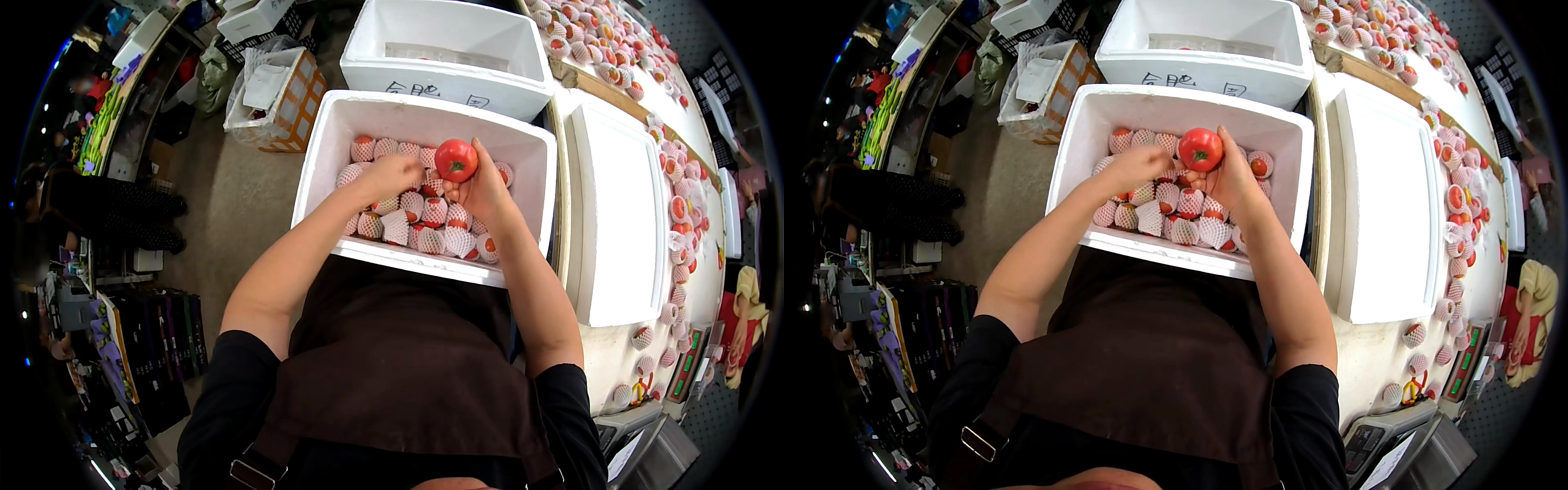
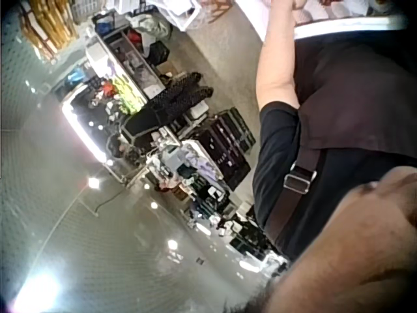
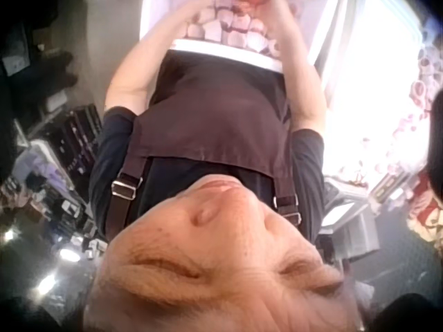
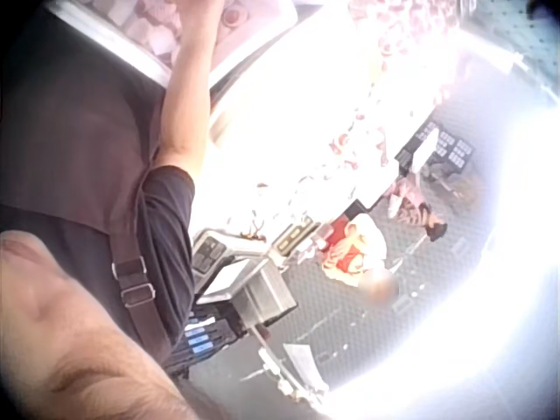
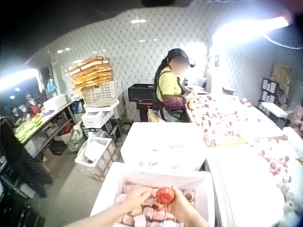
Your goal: The person picks up individual red fruits from a large white bin and places them into protective foam nets. The person then arranges the netted fruits into a smaller white container, stacking them in rows. The process is repeated continuously as the person fills the container.
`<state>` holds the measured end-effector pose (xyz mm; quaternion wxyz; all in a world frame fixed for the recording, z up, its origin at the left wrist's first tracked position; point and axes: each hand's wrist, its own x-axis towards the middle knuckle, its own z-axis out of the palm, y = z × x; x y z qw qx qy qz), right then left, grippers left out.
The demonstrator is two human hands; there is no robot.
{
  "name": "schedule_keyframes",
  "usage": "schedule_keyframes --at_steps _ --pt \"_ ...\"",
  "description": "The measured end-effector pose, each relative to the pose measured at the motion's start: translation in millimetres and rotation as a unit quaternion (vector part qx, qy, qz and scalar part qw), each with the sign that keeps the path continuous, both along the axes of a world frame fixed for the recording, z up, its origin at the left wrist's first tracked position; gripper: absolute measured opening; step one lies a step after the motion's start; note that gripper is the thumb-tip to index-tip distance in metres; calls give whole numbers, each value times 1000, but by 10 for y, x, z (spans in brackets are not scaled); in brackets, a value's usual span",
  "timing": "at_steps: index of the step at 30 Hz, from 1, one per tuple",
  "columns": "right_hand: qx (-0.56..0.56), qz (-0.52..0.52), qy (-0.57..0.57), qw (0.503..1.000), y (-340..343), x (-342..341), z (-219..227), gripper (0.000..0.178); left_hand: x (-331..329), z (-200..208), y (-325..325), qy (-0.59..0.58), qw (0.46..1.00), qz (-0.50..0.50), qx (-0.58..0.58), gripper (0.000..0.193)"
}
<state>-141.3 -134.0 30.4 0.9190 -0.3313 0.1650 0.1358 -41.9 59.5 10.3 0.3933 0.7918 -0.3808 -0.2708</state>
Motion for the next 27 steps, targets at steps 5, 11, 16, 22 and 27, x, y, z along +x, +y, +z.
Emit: schedule_keyframes --at_steps 5,11,16,22,27 --pt "121 -21 29 992 -41 3 86 66 -319 29 205 -145 928 -291 181 24" --pt "168 -44 -47 984 -62 -46 169 67 -329 -40 393 -261 847 -289 361 23" --pt "241 -3 -129 962 -166 -17 22 73 -252 56 309 -219 911 -232 261 24" --pt "86 -83 -104 987 -73 -18 253 60 -143 233 -127 169 977 127 -43 29" --pt "-258 -179 -174 933 43 19 168 53 -152 243 -301 410 833 295 -225 26"
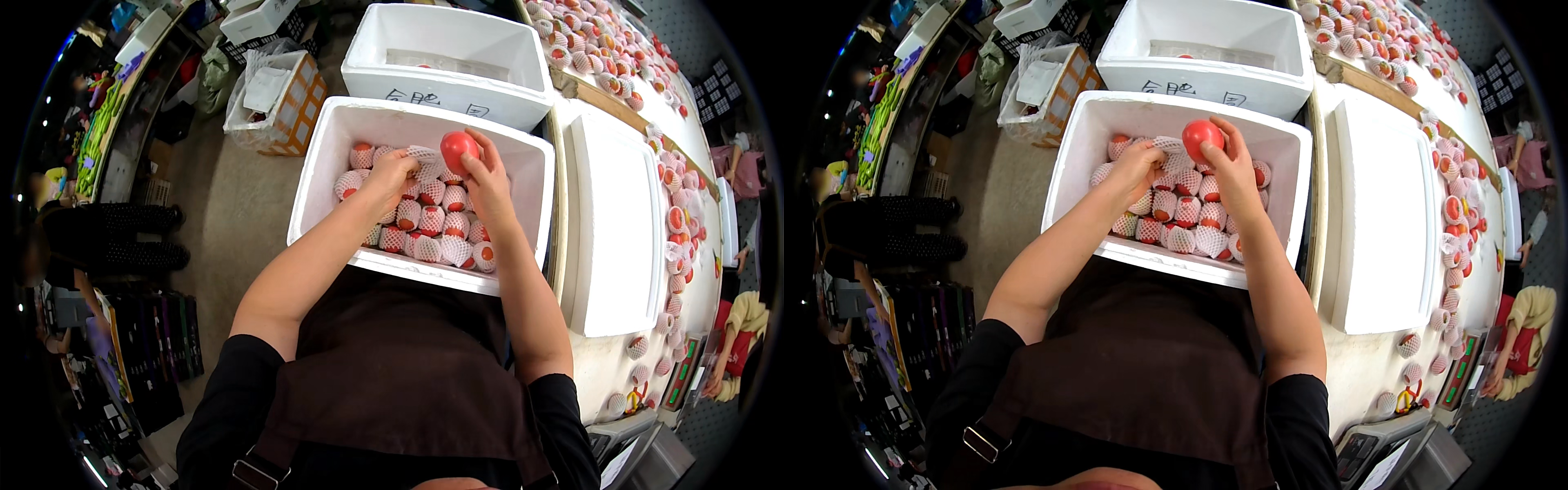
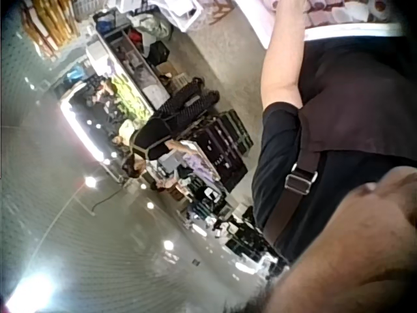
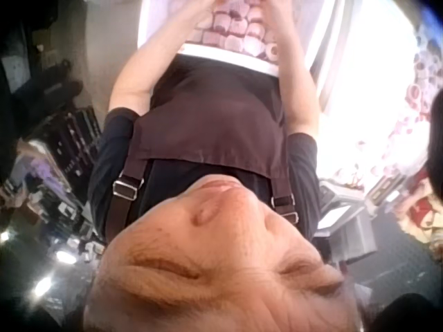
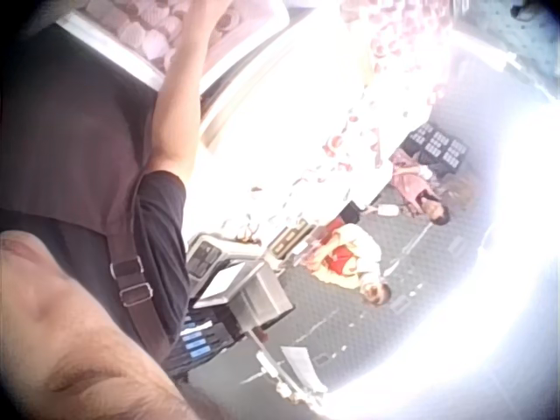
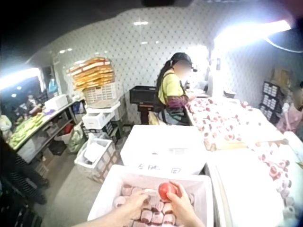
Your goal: The person picks up individual red fruits from a large white bin and places them into protective foam nets. The person then arranges the netted fruits into a smaller white container, stacking them in rows. The process is repeated continuously as the person fills the container.
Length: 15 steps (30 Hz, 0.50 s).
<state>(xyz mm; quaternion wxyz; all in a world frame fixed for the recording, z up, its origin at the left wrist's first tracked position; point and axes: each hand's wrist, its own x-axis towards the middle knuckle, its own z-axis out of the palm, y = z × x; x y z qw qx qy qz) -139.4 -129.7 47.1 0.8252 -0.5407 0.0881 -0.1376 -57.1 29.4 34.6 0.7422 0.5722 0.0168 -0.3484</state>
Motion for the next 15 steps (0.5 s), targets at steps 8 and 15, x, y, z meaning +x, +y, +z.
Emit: schedule_keyframes --at_steps 8,15 --pt "-308 -95 -50 945 153 -4 -45 65 146 -126 41 32 993 -102 -39 30" --pt "-314 -87 -17 945 147 14 -76 51 21 75 -9 -7 984 -139 -115 52"
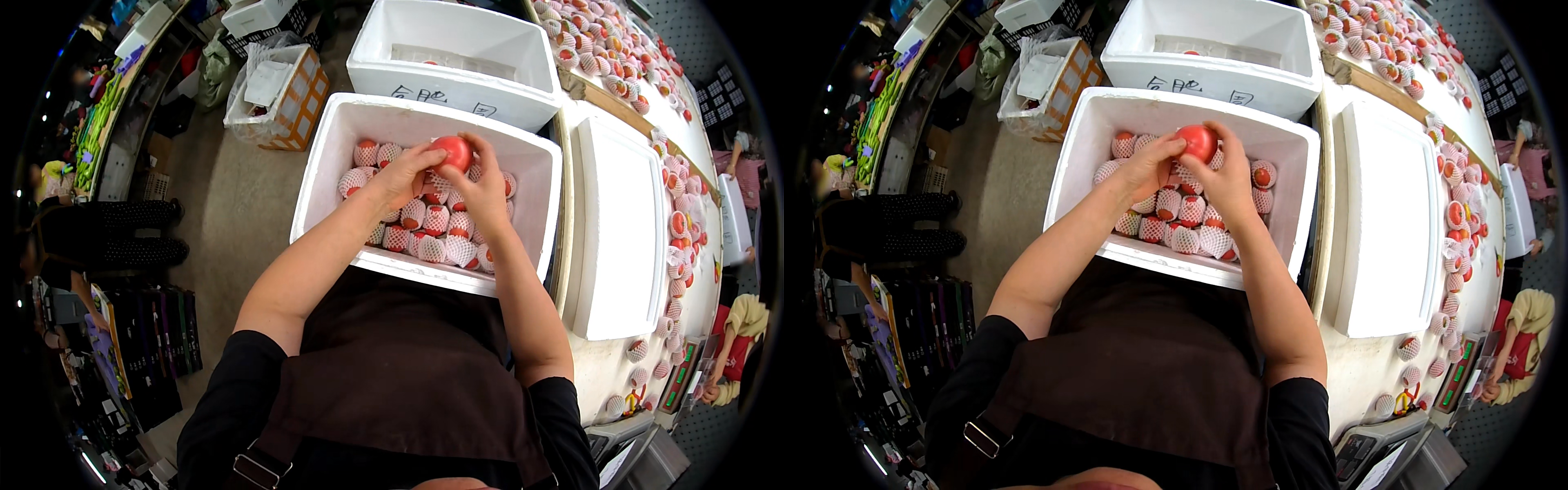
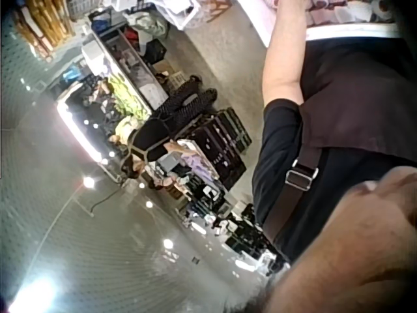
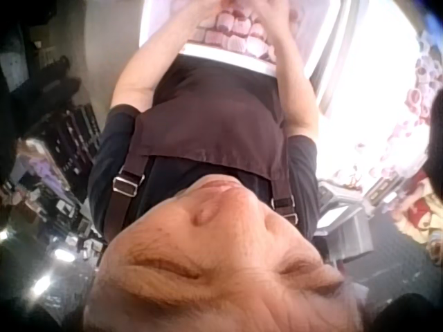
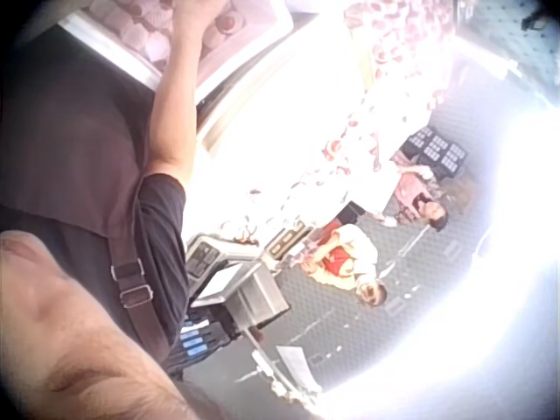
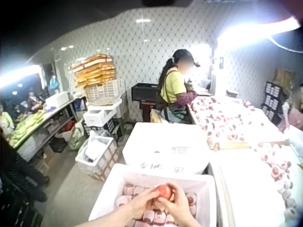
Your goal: The person picks up individual red fruits from a large white bin and places them into protective foam nets. The person then arranges the netted fruits into a smaller white container, stacking them in rows. The process is repeated continuously as the person fills the container.
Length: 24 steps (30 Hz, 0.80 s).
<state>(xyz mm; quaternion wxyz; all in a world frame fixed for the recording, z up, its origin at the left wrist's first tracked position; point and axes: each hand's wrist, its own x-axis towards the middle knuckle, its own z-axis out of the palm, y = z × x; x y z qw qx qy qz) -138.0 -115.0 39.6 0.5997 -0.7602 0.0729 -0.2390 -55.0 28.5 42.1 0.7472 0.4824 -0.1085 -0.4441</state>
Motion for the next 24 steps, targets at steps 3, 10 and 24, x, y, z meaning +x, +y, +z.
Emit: schedule_keyframes --at_steps 3,10,24 --pt "192 14 69 979 -149 1 -45 41 46 11 90 109 991 -7 -73 55" --pt "470 182 211 838 -132 -47 127 26 77 62 133 141 971 -127 -147 62" --pt "127 -23 31 991 26 -112 51 22 17 -53 22 -367 910 68 183 58"
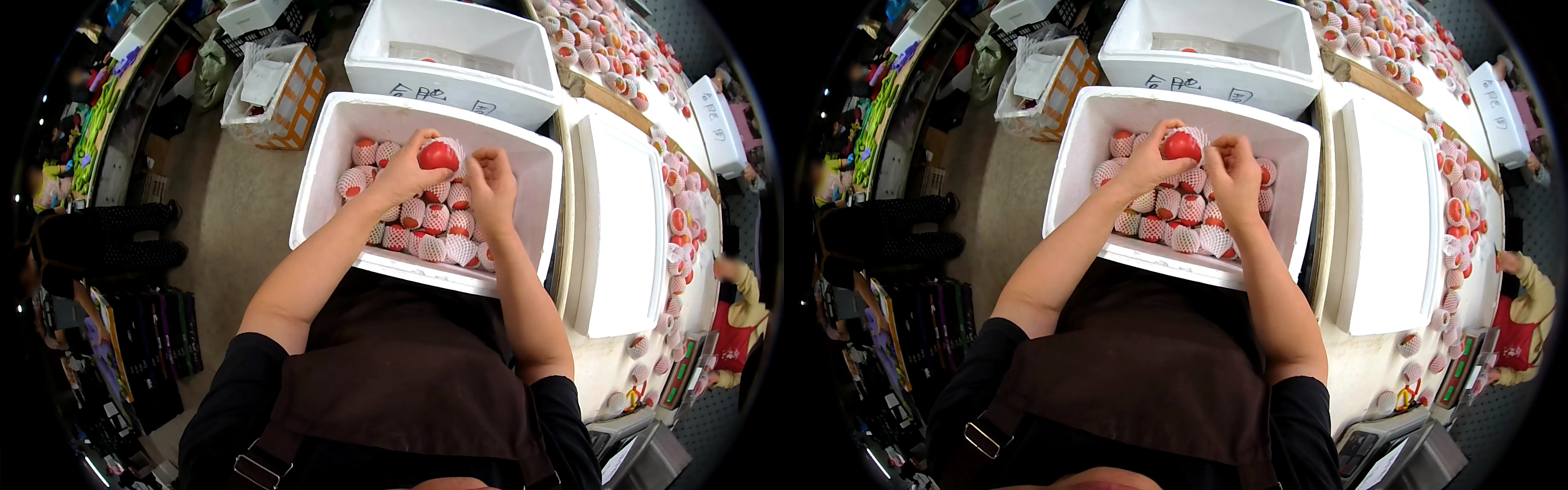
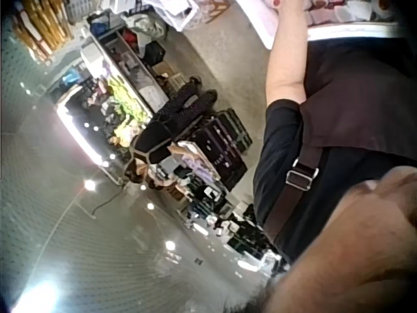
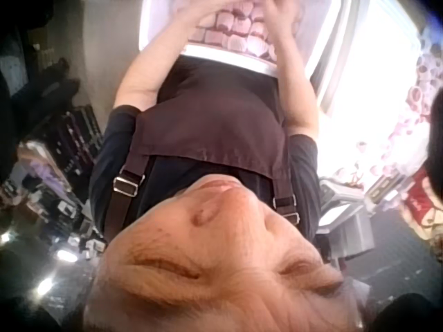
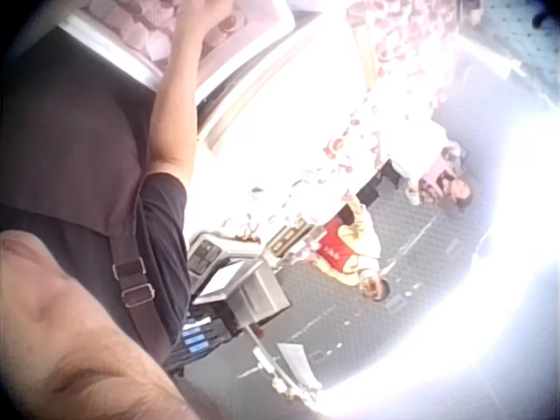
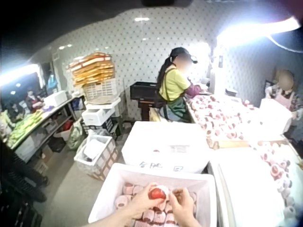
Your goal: The person picks up individual red fruits from a large white bin and places them into protective foam nets. The person then arranges the netted fruits into a smaller white container, stacking them in rows. The process is repeated continuously as the person fills the container.
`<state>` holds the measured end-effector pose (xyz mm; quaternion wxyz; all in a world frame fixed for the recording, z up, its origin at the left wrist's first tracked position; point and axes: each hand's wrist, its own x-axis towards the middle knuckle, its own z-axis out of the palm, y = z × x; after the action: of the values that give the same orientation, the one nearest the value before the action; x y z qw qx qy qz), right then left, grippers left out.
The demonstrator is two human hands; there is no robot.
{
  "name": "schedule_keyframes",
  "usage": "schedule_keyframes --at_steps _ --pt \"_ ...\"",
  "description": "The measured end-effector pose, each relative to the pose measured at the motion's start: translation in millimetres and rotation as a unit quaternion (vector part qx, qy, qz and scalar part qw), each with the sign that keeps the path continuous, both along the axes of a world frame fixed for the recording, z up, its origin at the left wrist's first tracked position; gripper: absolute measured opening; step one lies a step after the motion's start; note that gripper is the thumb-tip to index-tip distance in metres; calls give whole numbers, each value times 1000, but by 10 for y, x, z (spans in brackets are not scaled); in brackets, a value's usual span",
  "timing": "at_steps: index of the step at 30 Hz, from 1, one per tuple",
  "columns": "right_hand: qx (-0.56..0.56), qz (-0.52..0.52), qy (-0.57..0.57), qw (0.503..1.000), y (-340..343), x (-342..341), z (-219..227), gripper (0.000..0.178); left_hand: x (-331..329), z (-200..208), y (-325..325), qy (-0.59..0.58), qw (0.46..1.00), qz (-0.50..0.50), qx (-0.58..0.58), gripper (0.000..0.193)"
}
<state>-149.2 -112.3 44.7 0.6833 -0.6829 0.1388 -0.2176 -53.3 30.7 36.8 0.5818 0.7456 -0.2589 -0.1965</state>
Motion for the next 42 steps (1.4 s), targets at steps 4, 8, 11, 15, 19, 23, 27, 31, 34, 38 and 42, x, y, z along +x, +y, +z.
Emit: schedule_keyframes --at_steps 4,8,11,15,19,23,27,31,34,38,42 --pt "-319 31 -44 946 8 62 12 62 46 27 35 194 980 8 -49 44" --pt "-132 59 36 989 146 92 44 56 142 -6 66 340 932 -75 -98 60" --pt "297 138 55 943 -140 152 -9 53 183 5 91 294 946 -24 -136 61" --pt "470 153 70 867 -369 273 196 62 292 -93 91 321 931 99 -141 48" --pt "441 103 61 889 -707 685 410 59 294 -154 111 313 930 111 -159 36" --pt "370 64 21 926 -947 1037 578 66 297 -135 145 309 920 173 -167 27" --pt "201 92 115 968 -836 947 506 48 331 -104 167 316 913 195 -170 24" --pt "-143 247 320 903 -670 685 92 28 330 -118 120 311 913 198 -174 26" --pt "-372 267 314 832 -545 521 -399 28 337 -145 121 312 913 194 -174 26" --pt "-525 257 175 792 -263 356 -907 36 355 -189 117 314 914 186 -176 24" --pt "-656 193 251 685 173 411 -1037 34 363 -199 117 317 915 186 -169 18"
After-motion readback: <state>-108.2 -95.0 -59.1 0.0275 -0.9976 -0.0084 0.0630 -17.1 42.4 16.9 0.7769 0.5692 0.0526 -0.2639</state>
